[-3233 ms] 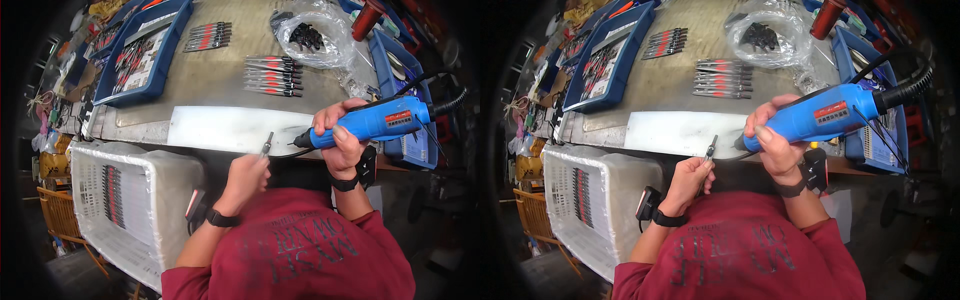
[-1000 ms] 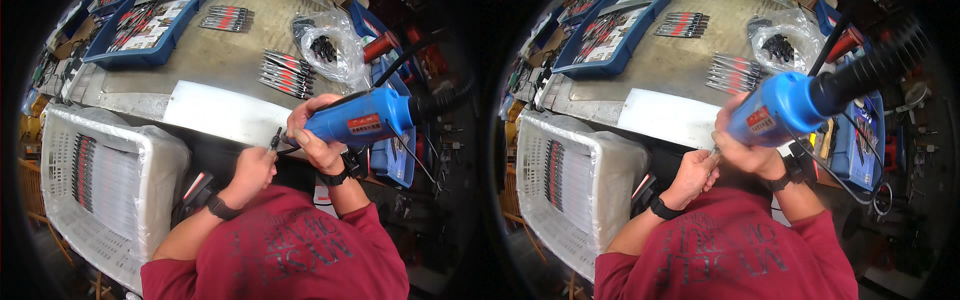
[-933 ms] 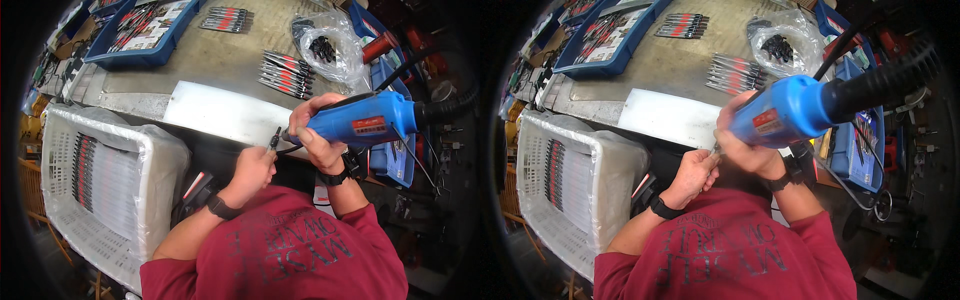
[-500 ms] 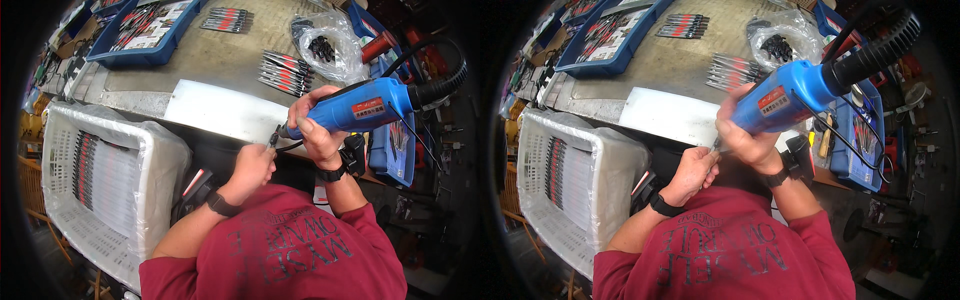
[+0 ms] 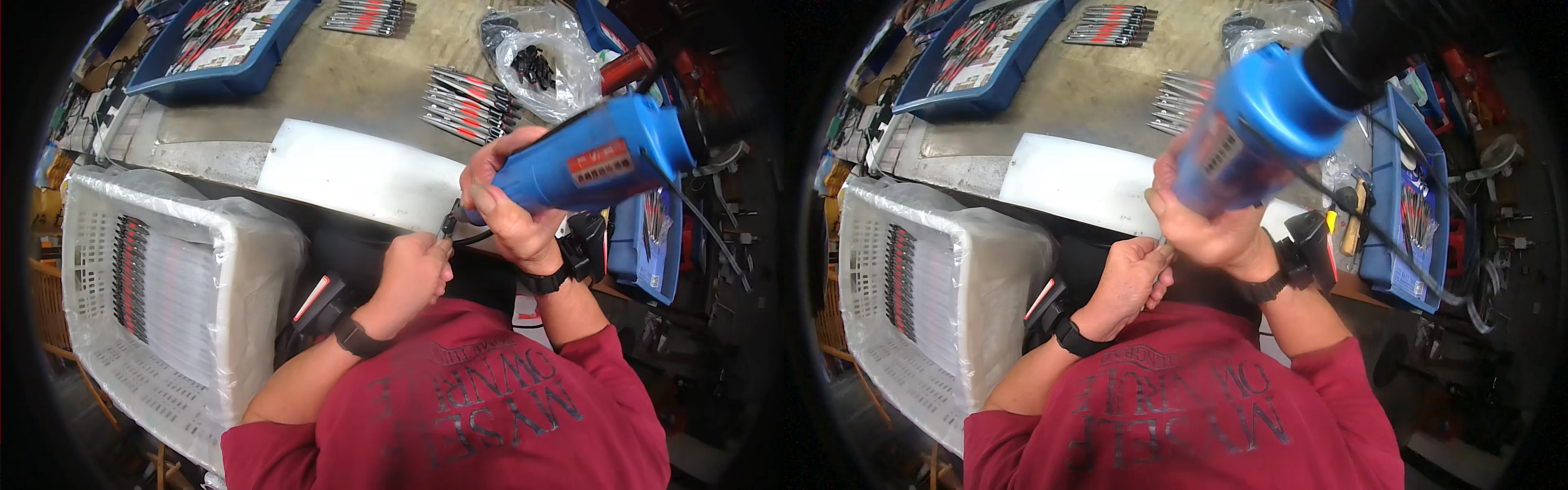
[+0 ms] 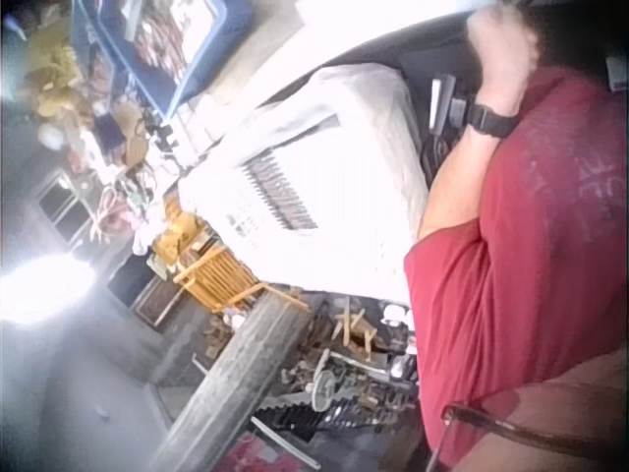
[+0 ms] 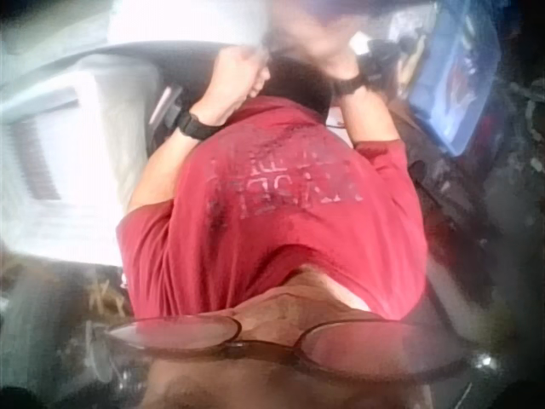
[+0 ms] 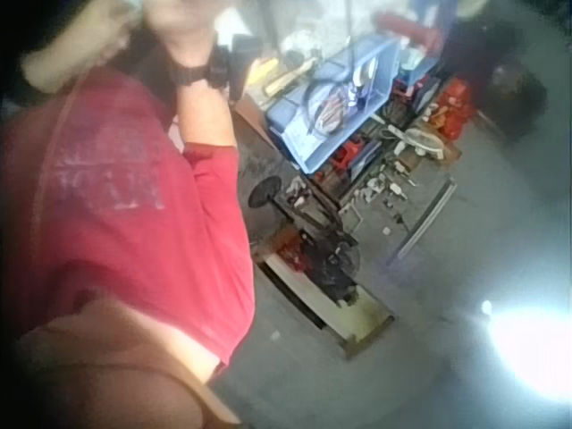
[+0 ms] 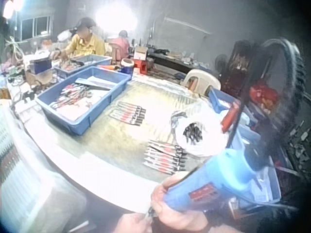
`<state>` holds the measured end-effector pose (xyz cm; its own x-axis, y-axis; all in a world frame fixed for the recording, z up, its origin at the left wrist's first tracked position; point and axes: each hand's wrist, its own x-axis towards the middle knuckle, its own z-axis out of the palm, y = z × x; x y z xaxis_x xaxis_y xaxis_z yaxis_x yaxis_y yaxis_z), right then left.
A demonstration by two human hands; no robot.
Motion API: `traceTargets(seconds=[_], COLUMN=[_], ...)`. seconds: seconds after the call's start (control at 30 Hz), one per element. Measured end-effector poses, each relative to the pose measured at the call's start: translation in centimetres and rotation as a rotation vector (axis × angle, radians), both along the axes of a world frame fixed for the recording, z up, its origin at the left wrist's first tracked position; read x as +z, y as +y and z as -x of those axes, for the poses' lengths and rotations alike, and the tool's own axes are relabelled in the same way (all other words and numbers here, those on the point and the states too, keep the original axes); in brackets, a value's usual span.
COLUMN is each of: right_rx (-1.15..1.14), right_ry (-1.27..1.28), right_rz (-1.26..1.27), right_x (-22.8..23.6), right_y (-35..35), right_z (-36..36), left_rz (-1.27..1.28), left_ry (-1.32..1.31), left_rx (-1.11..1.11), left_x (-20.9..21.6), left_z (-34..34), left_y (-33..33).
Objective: The person repeatedly picks up pens from a table, applies hot glue from a blue glue gun to the tip of each pen, and places the pen back on the table. This cycle is performed multiple times throughout the clip.
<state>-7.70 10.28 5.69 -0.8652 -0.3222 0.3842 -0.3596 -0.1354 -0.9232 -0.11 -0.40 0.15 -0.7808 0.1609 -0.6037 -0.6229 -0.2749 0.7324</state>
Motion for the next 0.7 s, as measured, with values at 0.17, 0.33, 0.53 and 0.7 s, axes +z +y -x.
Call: traceTargets(seconds=[0.17, 0.33, 0.53, 0.7], right_rx=[0.042, 0.121, 0.043, -0.116], right_ry=[-0.037, 0.002, 0.006, -0.009], right_rz=[-0.180, -0.221, 0.027, 0.303], right_x=[-0.4, -0.6, -0.1, 1.0], right_y=[-0.5, -0.6, 0.7, 3.1], right_z=[0.8, 0.8, -0.5, -1.9], left_rz=[-0.035, -0.051, 0.000, 0.045], left_ry=[-0.001, 0.015, 0.045, 0.091], left_rx=[0.041, 0.058, 0.006, -0.019], left_x=[-0.1, -0.1, -0.3, 1.0], left_z=[0.0, -0.1, -0.1, 0.1], left_y=[0.0, 0.0, 0.0, -1.0])
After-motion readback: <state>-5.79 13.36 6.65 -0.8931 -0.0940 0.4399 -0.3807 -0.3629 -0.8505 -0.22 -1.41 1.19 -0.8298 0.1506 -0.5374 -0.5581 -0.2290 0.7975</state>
